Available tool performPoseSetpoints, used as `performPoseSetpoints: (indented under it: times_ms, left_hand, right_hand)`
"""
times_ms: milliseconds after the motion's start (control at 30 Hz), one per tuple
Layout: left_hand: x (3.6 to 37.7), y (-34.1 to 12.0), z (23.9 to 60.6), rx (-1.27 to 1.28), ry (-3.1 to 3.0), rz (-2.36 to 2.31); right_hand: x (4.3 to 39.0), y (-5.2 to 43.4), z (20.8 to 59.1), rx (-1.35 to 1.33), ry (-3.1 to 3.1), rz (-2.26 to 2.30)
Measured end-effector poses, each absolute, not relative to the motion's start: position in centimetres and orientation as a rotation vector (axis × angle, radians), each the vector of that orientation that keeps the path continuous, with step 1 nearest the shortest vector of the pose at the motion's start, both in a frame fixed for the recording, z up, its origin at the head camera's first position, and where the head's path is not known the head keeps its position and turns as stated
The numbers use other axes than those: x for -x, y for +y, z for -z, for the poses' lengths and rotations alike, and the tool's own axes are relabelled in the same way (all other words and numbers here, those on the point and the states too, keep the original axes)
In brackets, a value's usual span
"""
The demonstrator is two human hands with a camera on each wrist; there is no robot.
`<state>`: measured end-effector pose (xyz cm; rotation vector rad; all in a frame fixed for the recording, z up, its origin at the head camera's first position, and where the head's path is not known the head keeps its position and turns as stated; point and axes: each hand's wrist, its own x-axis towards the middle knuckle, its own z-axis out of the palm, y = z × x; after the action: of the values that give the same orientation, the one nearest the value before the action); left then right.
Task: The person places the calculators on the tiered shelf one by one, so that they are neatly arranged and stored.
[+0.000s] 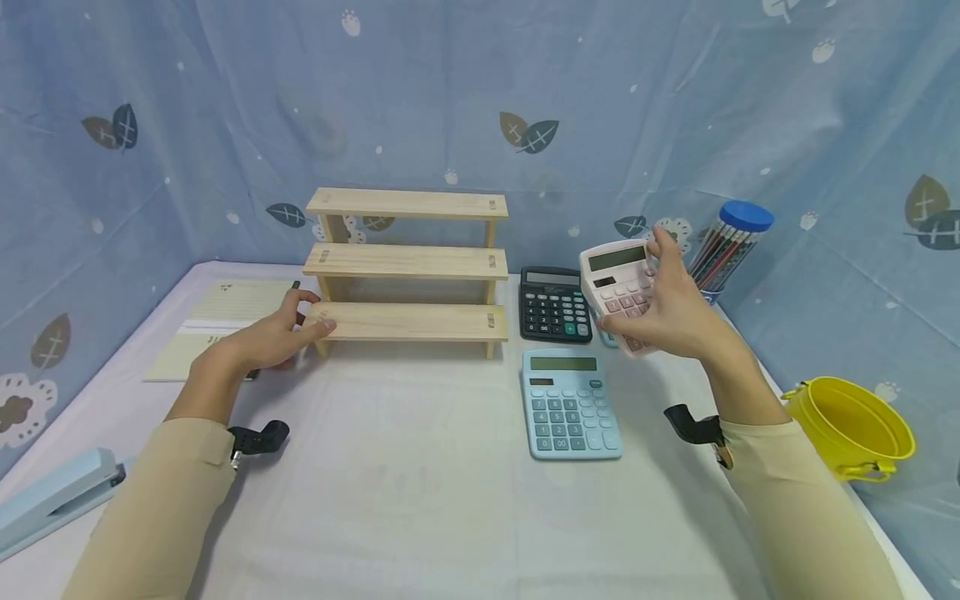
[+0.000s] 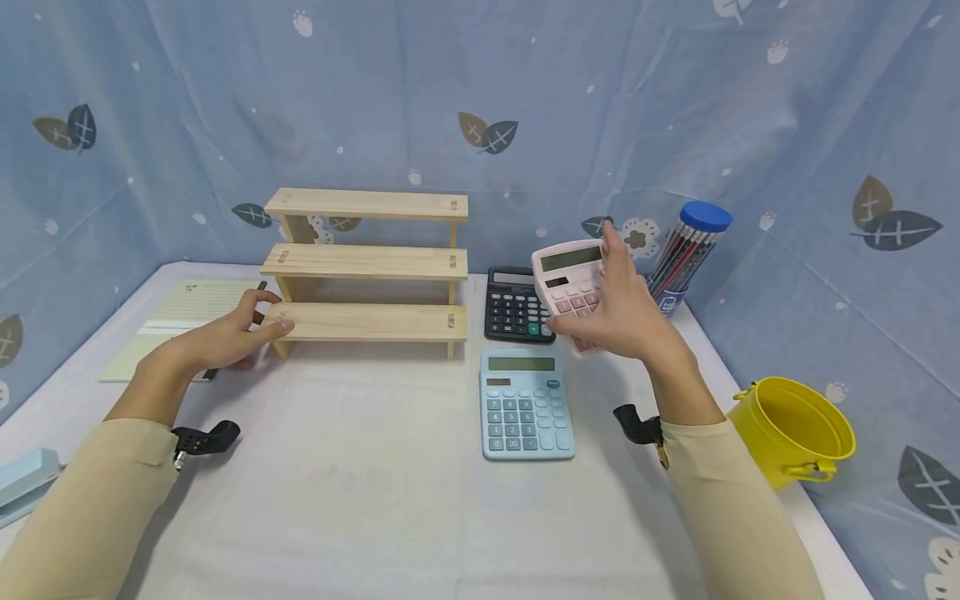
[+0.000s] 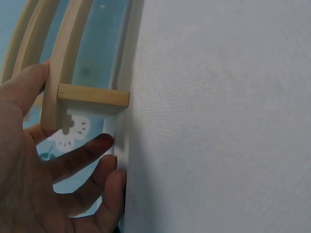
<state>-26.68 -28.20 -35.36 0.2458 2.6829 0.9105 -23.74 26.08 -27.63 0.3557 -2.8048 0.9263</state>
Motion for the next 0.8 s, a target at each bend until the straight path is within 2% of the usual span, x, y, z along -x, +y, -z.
performPoseSetpoints:
  times_ms: [800]
  left_hand:
    - [26.3, -28.1, 35.6, -0.209, 2.685, -0.938]
  right_hand:
    - [26.8, 20.3, 26.5, -0.455, -2.681, -1.112]
